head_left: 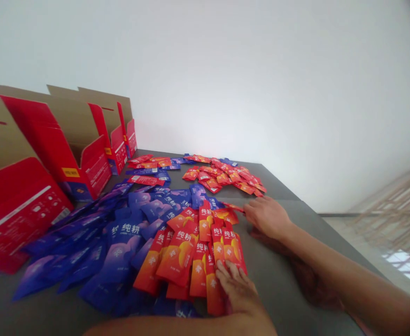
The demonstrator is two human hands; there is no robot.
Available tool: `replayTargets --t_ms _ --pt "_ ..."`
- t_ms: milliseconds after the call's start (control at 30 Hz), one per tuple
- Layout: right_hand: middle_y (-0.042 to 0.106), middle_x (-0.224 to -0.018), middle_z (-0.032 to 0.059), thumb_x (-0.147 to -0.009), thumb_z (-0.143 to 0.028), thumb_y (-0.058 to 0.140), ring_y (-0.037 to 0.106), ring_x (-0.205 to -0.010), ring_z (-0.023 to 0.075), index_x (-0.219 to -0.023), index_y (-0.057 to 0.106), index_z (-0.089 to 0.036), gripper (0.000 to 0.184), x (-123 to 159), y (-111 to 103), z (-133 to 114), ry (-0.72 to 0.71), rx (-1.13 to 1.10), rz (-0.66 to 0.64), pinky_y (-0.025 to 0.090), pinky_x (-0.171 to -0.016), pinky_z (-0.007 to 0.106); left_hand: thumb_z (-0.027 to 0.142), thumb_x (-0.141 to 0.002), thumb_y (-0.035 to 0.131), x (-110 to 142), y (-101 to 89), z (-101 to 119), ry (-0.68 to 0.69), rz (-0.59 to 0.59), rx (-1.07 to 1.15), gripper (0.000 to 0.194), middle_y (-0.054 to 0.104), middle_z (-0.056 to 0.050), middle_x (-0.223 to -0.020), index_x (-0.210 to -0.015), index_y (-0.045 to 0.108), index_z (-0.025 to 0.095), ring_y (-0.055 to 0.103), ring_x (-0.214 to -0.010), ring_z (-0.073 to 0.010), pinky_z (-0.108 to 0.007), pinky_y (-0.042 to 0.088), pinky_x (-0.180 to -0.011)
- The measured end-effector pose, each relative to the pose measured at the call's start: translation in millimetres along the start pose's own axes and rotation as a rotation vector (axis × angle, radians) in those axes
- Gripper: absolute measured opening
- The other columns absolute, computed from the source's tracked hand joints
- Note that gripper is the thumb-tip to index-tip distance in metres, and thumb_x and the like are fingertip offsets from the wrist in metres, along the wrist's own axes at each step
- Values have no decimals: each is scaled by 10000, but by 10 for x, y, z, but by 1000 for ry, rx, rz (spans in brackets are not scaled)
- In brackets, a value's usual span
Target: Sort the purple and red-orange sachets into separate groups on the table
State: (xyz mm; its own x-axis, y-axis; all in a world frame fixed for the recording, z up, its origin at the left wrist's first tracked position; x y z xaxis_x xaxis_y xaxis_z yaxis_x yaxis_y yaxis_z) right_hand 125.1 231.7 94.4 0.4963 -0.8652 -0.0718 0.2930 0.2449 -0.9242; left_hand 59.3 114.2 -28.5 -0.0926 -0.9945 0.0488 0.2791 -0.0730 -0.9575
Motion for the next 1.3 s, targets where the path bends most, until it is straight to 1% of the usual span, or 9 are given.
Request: replayTargets --t_ms 167,267,467,600,733,867,1067,1200,1300 --pt "639 -737 52 -963 -329 477 521 -694 184 -775 613 -208 262 585 -162 -671 -238 -195 68 284 -675 335 -36 -842 405 23 -242 54 55 -285 -282 517 460 -130 -1401 -1282 535 202 361 -1309 -390 -595 373 -1060" --pt "656 -745 34 -973 -390 472 544 -712 171 -811 633 -218 285 622 -160 -739 -348 -386 34 311 -681 308 -34 -841 419 43 -373 65 80 -302 -297 523 475 -106 -1383 -1276 546 228 357 -1305 -391 -589 363 -1066" --pt "684 -806 37 -967 -351 449 605 -739 163 -860 644 -183 279 132 -62 -43 101 -866 285 393 -674 253 -78 -810 419 48 -408 31 91 -284 -335 561 478 -114 -1369 -1260 560 224 406 -1278 -378 -588 395 -1039" --pt "638 -722 18 -950 -339 449 577 -687 154 -761 593 -178 287 -107 146 -195 141 -1055 369 406 -653 250 -101 -809 339 49 -377 39 119 -320 -390 607 444 -123 -1393 -1299 519 208 409 -1283 -362 -577 399 -1041" --pt "663 -875 30 -872 -247 549 589 -781 157 -938 605 -181 109 -42 207 -505 -25 -1048 237 426 -718 263 -105 -811 320 40 -388 40 103 -333 -388 627 442 -107 -1401 -1300 522 233 403 -1281 -378 -576 407 -1034" --pt "666 -1028 42 -754 -110 574 599 -887 169 -1145 556 -188 399 167 198 -493 -81 -1064 102 453 -807 294 -94 -815 342 33 -439 15 94 -347 -371 609 439 -113 -1399 -1299 524 229 391 -1284 -386 -585 391 -1041" --pt "511 -1393 76 -744 -142 596 472 -1244 259 -1297 584 -261 565 235 112 -508 -218 -826 21 345 -1034 424 -58 -828 367 32 -603 -6 105 -375 -373 552 476 -138 -1367 -1294 543 180 455 -1246 -366 -526 439 -1029" --pt "574 -1308 71 -794 -123 527 533 -1151 216 -1362 538 -255 583 199 135 -545 -196 -788 -13 399 -978 346 -32 -838 383 -14 -753 -18 157 -408 -382 512 554 -139 -1320 -1275 579 151 518 -1209 -335 -464 426 -1056" --pt "628 -1186 79 -823 -133 522 562 -1067 211 -1293 591 -233 485 158 161 -581 -160 -754 -13 419 -911 318 -15 -839 401 -103 -932 -6 244 -298 -325 509 538 -154 -1346 -1304 552 131 470 -1250 -363 -511 372 -1082"
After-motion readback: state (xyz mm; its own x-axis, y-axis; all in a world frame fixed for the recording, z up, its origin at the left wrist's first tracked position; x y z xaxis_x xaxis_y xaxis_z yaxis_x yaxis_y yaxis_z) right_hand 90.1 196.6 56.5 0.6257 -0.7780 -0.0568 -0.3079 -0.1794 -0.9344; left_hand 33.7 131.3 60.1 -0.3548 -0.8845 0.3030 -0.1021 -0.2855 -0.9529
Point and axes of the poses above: each hand's wrist, its own x-axis away from the middle knuckle, its own y-axis out of the palm, z = x × y, the point moved 7 cm from there along -x, towards the middle knuckle
